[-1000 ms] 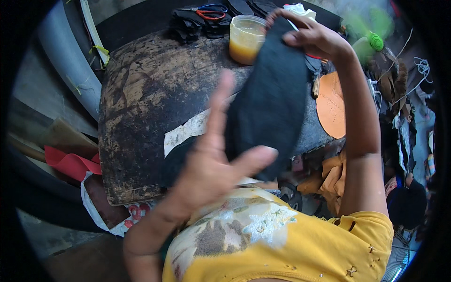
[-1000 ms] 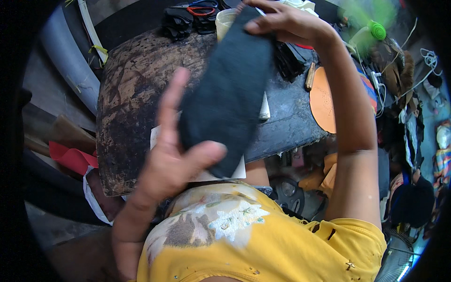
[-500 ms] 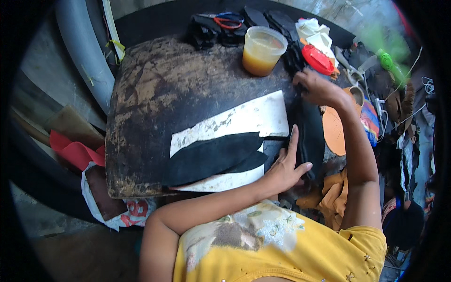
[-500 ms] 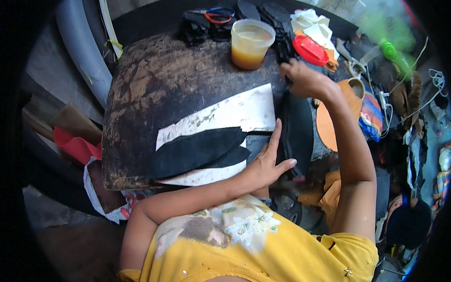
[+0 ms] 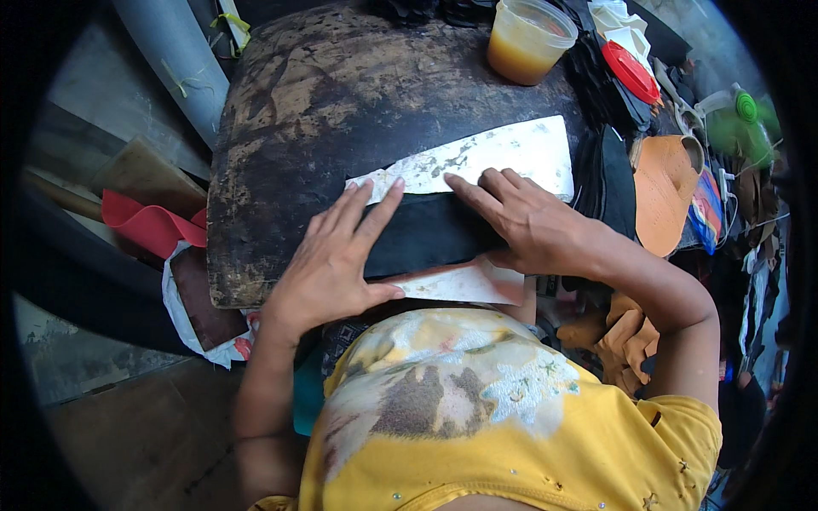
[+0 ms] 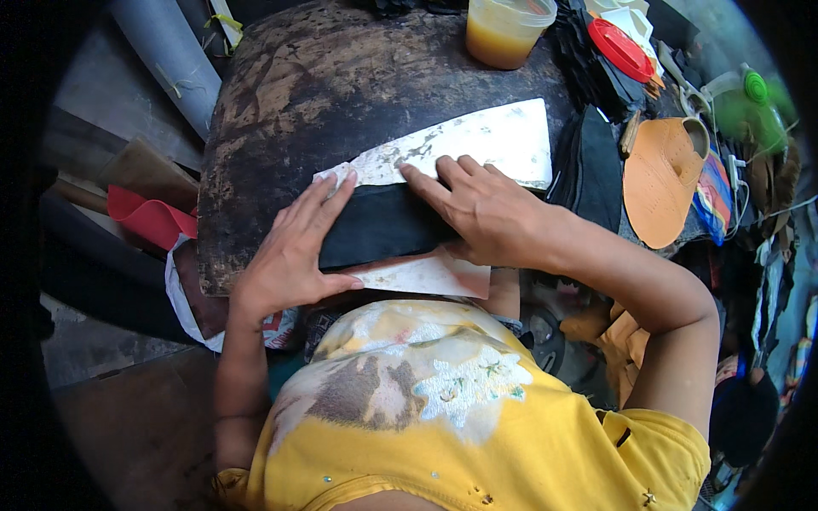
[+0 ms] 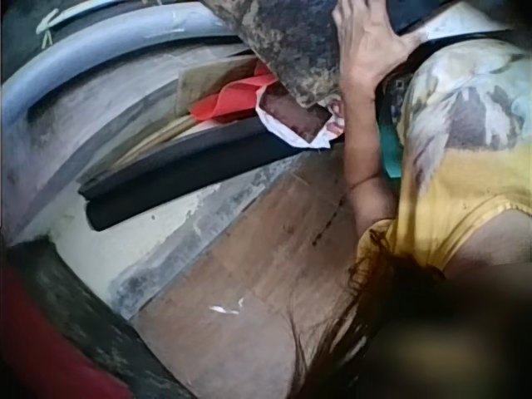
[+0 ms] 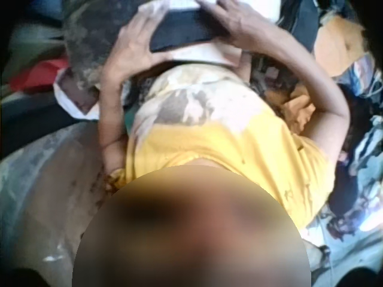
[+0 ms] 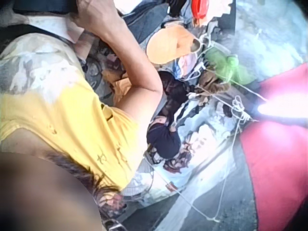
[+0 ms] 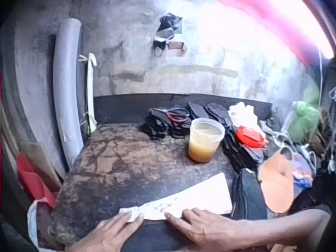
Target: The person opens a container of yellow liquid and uses a small brush to apply it to black shoe sole pieces on a white board. They handle several pieces one at a time, applying the liquid to each surface and placing them on the table.
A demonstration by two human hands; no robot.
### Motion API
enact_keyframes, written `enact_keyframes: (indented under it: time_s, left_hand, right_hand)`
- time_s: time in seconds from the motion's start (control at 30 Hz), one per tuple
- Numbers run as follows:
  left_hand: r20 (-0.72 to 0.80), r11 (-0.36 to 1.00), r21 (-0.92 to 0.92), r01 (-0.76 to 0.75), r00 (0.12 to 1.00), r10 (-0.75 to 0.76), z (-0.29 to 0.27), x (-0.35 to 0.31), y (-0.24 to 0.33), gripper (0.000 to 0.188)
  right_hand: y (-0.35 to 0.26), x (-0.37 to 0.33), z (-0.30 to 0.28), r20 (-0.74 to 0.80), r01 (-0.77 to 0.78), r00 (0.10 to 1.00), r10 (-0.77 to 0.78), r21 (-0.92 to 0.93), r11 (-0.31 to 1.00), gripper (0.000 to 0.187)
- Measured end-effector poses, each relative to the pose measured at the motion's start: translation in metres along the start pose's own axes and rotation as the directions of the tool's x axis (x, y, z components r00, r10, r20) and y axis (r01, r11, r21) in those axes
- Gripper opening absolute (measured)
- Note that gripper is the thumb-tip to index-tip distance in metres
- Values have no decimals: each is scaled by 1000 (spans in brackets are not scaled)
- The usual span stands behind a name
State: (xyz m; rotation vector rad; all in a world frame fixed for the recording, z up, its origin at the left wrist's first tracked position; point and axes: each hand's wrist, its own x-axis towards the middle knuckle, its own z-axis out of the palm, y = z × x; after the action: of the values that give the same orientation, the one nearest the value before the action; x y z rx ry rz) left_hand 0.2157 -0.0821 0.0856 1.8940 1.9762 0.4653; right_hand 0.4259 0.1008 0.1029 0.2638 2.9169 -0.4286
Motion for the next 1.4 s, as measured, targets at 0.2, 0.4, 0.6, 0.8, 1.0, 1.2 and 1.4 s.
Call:
enact_keyframes:
  time_s: [0.2, 0.4, 0.6, 0.8, 1.0, 1.2, 1.4]
  left_hand:
    - [-71, 999, -25, -32, 997, 30, 14, -7, -8, 112]
    - [-178, 1000, 6, 20, 984, -18, 29, -13, -3, 101]
    - [-381, 997, 9, 74, 922, -65, 50, -15, 7, 92]
    - [-456, 987, 70, 146, 885, -98, 59, 0, 12, 89]
    - [-465, 974, 128, 187, 879, -107, 55, 11, 15, 92]
    - [-302, 973, 169, 160, 948, -103, 36, 17, 20, 96]
    - [-267, 983, 159, 86, 963, -41, 26, 23, 17, 99]
  right_hand:
    - [-3, -15, 20, -157, -99, 984, 80, -117, 988, 82]
    - [19, 2, 20, -189, 12, 981, -31, -100, 995, 79]
    - [37, 27, 4, -104, 72, 992, -71, 6, 997, 77]
    - [64, 41, -27, 80, -63, 996, 45, 230, 971, 88]
    - [68, 53, -35, 191, -185, 971, 144, 217, 959, 89]
    - [65, 49, -48, 296, -241, 949, 109, 458, 855, 103]
    - [44, 23, -55, 156, -363, 927, 340, 595, 717, 63]
